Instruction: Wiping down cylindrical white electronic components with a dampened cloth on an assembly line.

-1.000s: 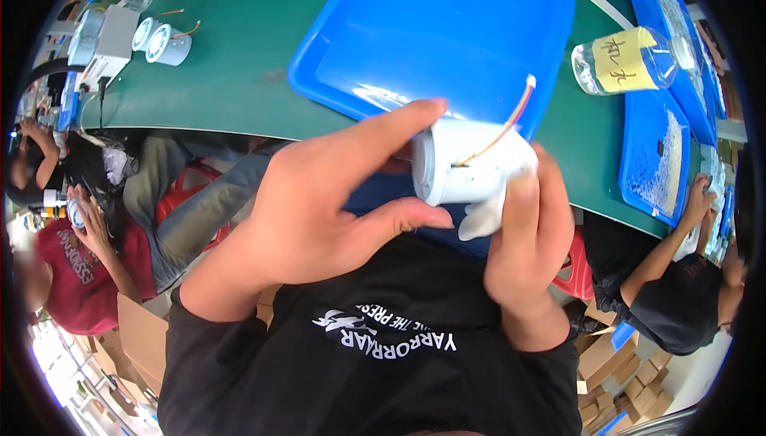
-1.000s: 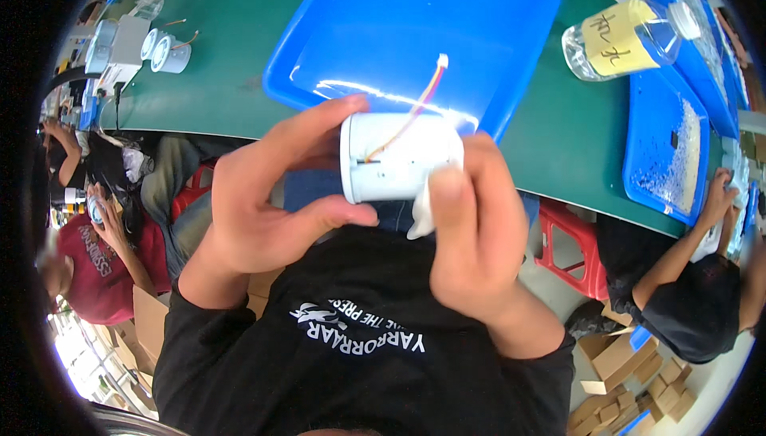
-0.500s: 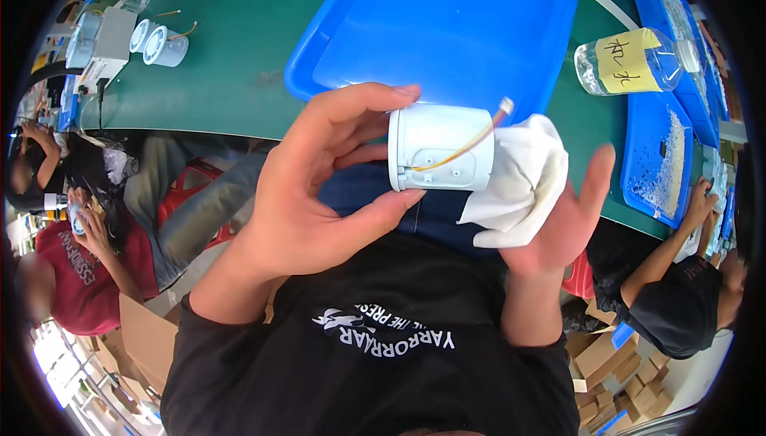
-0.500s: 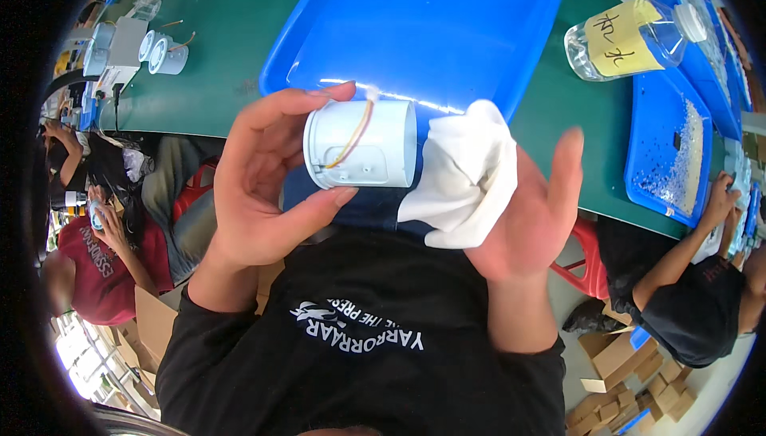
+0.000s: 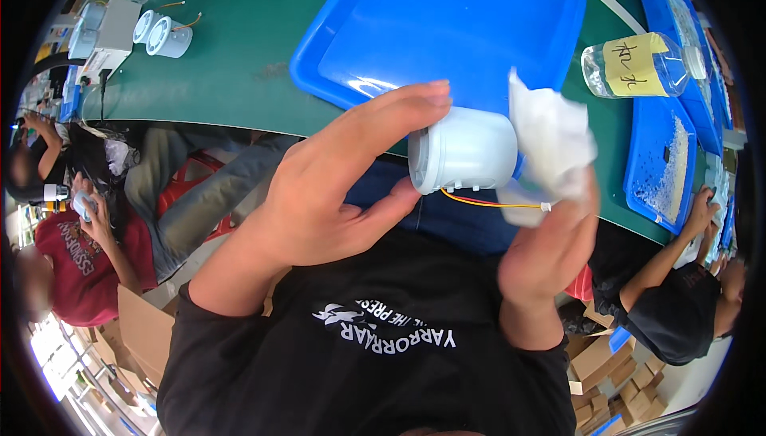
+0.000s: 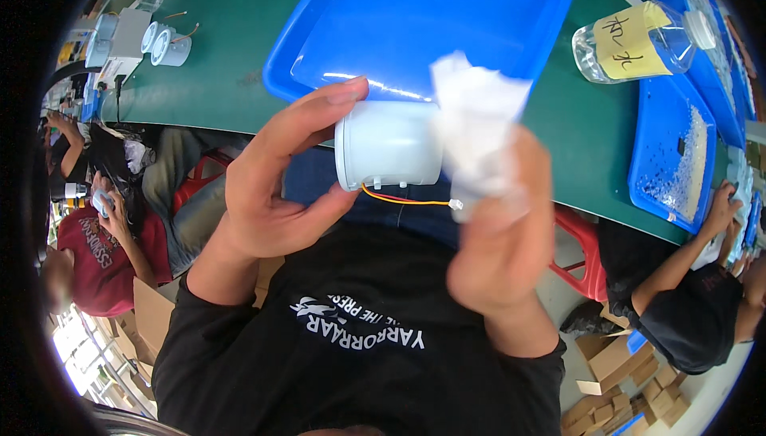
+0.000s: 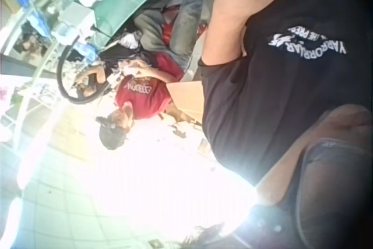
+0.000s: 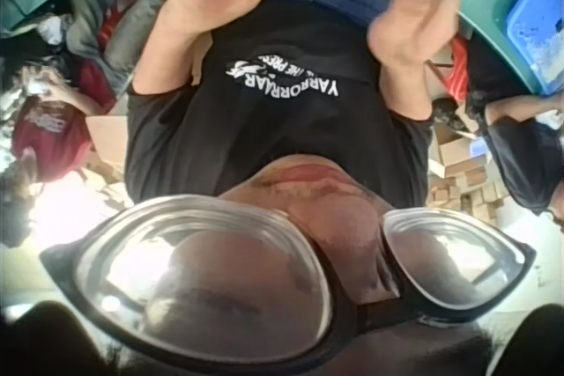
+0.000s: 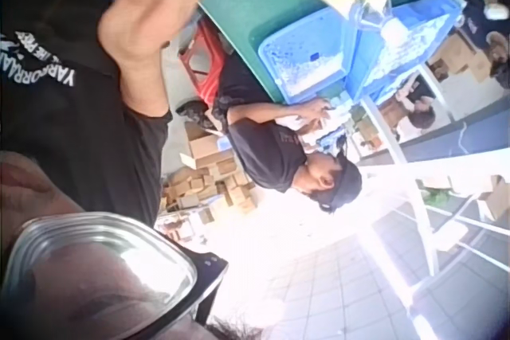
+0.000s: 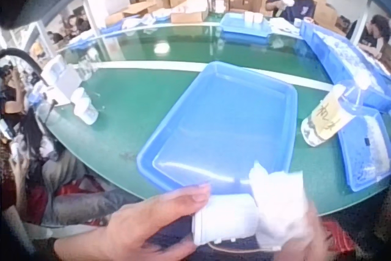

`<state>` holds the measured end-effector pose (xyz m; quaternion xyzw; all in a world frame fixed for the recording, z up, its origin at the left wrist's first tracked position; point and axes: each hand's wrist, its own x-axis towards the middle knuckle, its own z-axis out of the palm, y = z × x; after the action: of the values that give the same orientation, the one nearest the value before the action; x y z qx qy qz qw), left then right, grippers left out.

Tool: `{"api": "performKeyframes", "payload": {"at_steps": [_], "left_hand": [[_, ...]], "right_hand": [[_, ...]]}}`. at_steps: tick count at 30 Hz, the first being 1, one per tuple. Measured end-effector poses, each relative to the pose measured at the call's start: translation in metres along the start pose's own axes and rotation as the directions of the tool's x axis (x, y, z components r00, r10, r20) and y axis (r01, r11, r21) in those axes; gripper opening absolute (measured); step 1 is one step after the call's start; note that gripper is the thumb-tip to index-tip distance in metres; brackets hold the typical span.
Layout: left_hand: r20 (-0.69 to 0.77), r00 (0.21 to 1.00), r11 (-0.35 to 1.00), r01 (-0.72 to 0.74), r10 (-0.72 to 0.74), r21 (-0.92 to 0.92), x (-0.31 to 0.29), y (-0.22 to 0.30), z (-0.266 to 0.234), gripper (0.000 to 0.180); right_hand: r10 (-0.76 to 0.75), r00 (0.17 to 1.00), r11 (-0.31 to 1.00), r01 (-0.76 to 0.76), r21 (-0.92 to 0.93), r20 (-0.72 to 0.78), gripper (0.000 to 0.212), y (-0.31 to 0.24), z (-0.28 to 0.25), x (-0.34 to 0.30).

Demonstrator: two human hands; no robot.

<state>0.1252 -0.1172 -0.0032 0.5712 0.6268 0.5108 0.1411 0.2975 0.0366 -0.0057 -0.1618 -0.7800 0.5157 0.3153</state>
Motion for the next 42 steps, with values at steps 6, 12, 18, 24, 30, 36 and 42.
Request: {"api": "performKeyframes", "payload": {"at_steps": [6, 12, 18, 24, 30, 36, 42], "left_hand": [[-0.194, 0.980, 0.999, 0.033, -0.035, -0.015, 0.000, 0.006, 0.002, 0.067], [-0.198, 0.970, 0.990, -0.136, 0.140, 0.031, 0.000, -0.003, 0.002, 0.064], [-0.192, 0.964, 0.981, -0.170, 0.184, 0.090, 0.004, -0.005, 0.004, 0.061], [-0.173, 0.962, 0.976, -0.195, 0.209, 0.094, 0.007, -0.004, 0.008, 0.061], [-0.196, 0.954, 0.970, -0.206, 0.228, 0.127, 0.002, -0.007, 0.008, 0.062], [-0.207, 0.961, 0.981, -0.167, 0.184, 0.095, -0.003, -0.010, 0.007, 0.062], [-0.198, 0.965, 0.979, -0.142, 0.170, 0.149, -0.004, -0.009, -0.003, 0.062]], "right_hand": [[-0.126, 0.985, 0.977, 0.144, -0.155, 0.119, 0.046, 0.002, 0.008, 0.011], [0.499, 0.853, 0.761, -0.346, 0.549, -0.154, 0.046, 0.027, -0.019, 0.007], [0.511, 0.836, 0.732, -0.300, 0.611, -0.201, 0.046, 0.024, -0.019, 0.008], [-0.006, 0.998, 0.998, 0.010, -0.066, 0.066, 0.064, -0.010, -0.017, 0.004], [0.337, 0.939, 0.924, -0.315, 0.219, -0.070, 0.046, 0.017, -0.003, 0.011], [0.440, 0.871, 0.845, -0.320, 0.428, -0.218, 0.049, 0.025, -0.020, 0.006], [0.437, 0.855, 0.833, -0.267, 0.484, -0.281, 0.045, 0.036, -0.021, 0.006]]}}
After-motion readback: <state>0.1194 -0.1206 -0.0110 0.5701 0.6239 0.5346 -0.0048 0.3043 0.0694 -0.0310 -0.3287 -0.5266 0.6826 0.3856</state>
